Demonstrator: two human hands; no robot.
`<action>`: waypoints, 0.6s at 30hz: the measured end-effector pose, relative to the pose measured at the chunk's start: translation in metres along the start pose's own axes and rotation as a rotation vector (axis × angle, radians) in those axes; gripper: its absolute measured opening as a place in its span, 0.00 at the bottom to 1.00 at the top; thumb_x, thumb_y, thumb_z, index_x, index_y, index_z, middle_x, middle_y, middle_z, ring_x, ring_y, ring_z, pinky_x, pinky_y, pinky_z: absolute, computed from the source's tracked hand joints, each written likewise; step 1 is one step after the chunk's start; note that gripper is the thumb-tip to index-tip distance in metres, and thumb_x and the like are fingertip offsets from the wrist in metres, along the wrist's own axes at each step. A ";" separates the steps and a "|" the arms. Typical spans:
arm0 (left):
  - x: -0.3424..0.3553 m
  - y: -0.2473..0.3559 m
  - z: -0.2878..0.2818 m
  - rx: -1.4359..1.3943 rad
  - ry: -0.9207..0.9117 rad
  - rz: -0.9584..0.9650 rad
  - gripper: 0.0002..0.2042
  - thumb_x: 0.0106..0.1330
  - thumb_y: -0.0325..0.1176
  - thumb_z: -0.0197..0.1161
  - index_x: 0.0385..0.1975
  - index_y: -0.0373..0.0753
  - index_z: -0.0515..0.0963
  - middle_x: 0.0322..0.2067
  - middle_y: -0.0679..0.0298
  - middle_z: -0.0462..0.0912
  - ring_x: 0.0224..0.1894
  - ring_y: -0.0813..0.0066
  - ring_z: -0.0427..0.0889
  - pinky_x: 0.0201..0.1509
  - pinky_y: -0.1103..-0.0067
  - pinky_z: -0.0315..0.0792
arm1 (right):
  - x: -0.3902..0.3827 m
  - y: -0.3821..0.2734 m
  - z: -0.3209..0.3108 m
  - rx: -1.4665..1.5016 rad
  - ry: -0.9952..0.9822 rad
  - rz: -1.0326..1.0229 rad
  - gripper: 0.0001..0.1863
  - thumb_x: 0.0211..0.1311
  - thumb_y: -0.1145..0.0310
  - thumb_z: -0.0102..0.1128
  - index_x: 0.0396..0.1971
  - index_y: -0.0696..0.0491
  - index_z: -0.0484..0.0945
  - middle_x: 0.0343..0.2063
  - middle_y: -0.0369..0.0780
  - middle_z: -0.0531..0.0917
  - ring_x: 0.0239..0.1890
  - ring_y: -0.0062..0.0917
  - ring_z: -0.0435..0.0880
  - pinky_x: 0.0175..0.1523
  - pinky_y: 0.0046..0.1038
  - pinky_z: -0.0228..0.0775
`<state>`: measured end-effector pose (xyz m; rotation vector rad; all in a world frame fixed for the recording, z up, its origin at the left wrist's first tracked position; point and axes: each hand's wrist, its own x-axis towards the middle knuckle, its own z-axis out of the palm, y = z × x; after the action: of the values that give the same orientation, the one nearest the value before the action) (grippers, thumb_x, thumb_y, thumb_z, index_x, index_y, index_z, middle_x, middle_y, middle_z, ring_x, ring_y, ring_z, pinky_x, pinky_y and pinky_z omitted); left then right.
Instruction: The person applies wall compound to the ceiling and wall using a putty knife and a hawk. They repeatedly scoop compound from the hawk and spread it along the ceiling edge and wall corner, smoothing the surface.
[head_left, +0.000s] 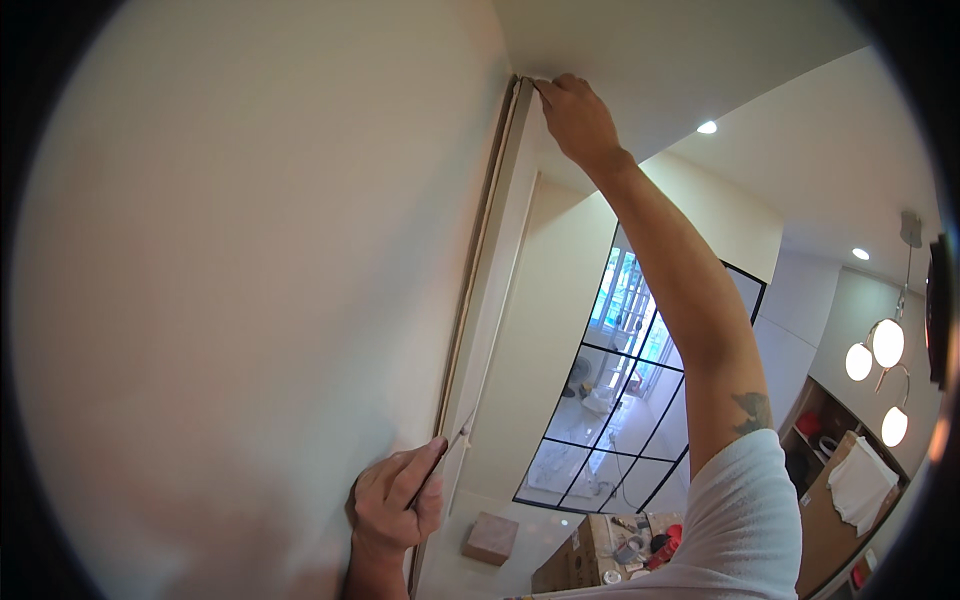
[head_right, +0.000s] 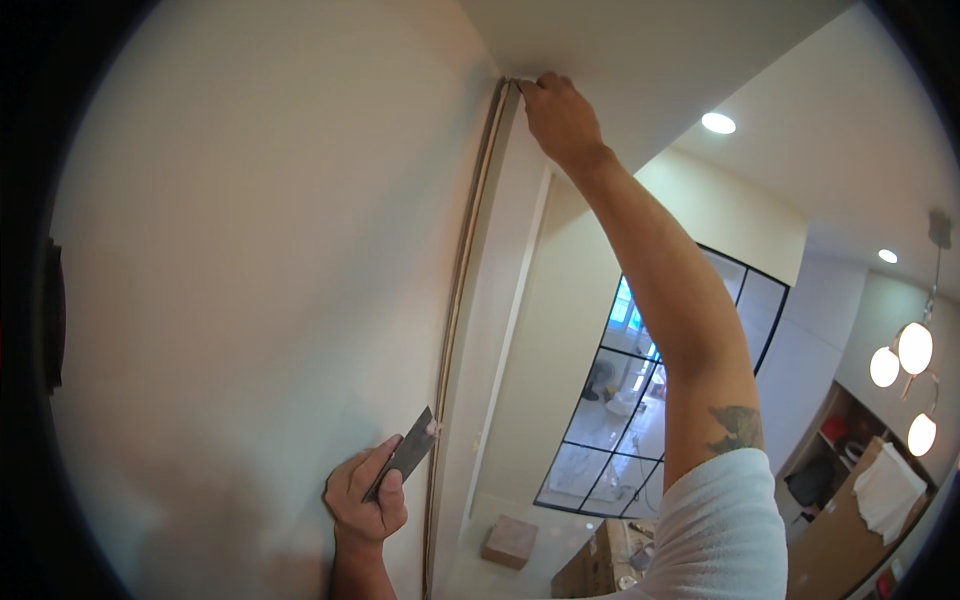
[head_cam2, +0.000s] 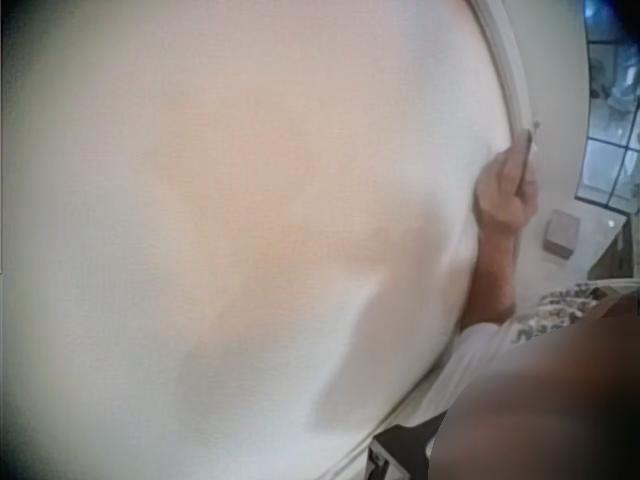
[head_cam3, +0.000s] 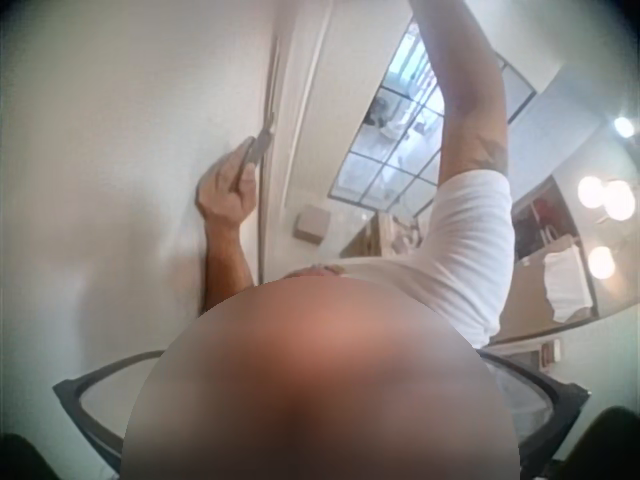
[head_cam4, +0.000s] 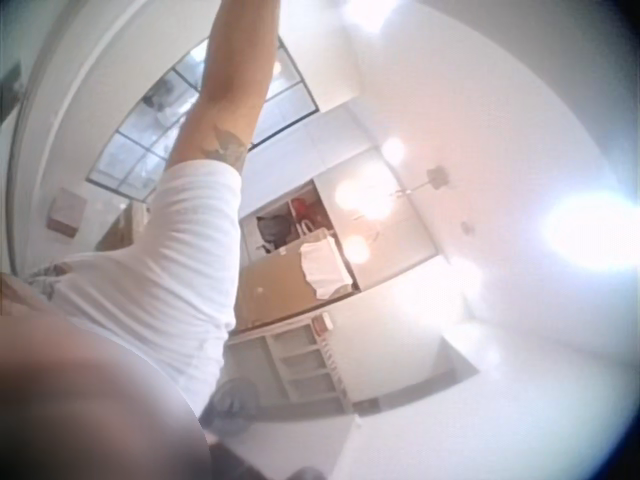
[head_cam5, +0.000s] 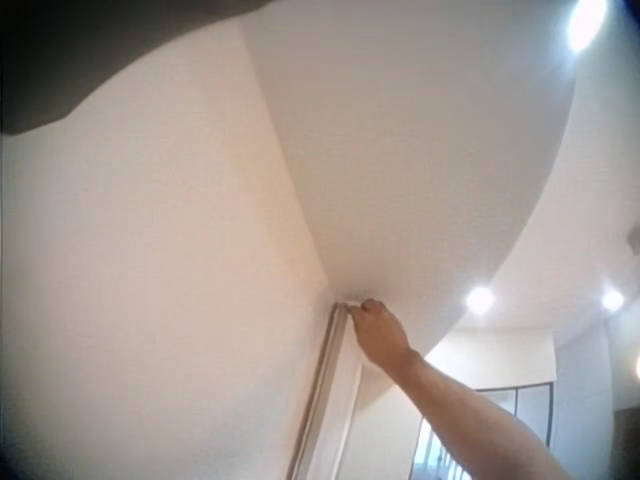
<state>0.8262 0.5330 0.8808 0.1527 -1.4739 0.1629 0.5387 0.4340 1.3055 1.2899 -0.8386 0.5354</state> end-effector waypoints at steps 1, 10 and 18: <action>0.000 0.000 -0.001 0.002 -0.005 -0.016 0.14 0.74 0.31 0.62 0.54 0.30 0.82 0.37 0.54 0.89 0.29 0.59 0.87 0.33 0.71 0.81 | -0.001 0.000 0.001 -0.015 -0.055 0.005 0.13 0.73 0.71 0.57 0.52 0.52 0.86 0.42 0.45 0.86 0.47 0.39 0.86 0.53 0.41 0.83; -0.006 0.009 -0.003 -0.242 0.104 -0.370 0.16 0.78 0.33 0.57 0.55 0.27 0.81 0.44 0.51 0.90 0.42 0.66 0.90 0.48 0.75 0.81 | -0.144 -0.102 -0.148 0.622 -0.012 -0.087 0.13 0.68 0.75 0.68 0.51 0.56 0.87 0.44 0.43 0.91 0.42 0.31 0.90 0.48 0.30 0.81; 0.015 0.024 0.008 -0.348 0.117 -0.545 0.16 0.84 0.34 0.51 0.54 0.27 0.80 0.48 0.60 0.87 0.46 0.79 0.82 0.53 0.79 0.75 | -0.253 -0.176 -0.217 0.814 -0.161 -0.129 0.27 0.45 0.76 0.68 0.52 0.48 0.89 0.45 0.39 0.86 0.43 0.36 0.85 0.40 0.32 0.82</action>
<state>0.8152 0.5553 0.8966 0.2506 -1.2745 -0.5152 0.5710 0.6315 0.9854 2.1382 -0.6748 0.7092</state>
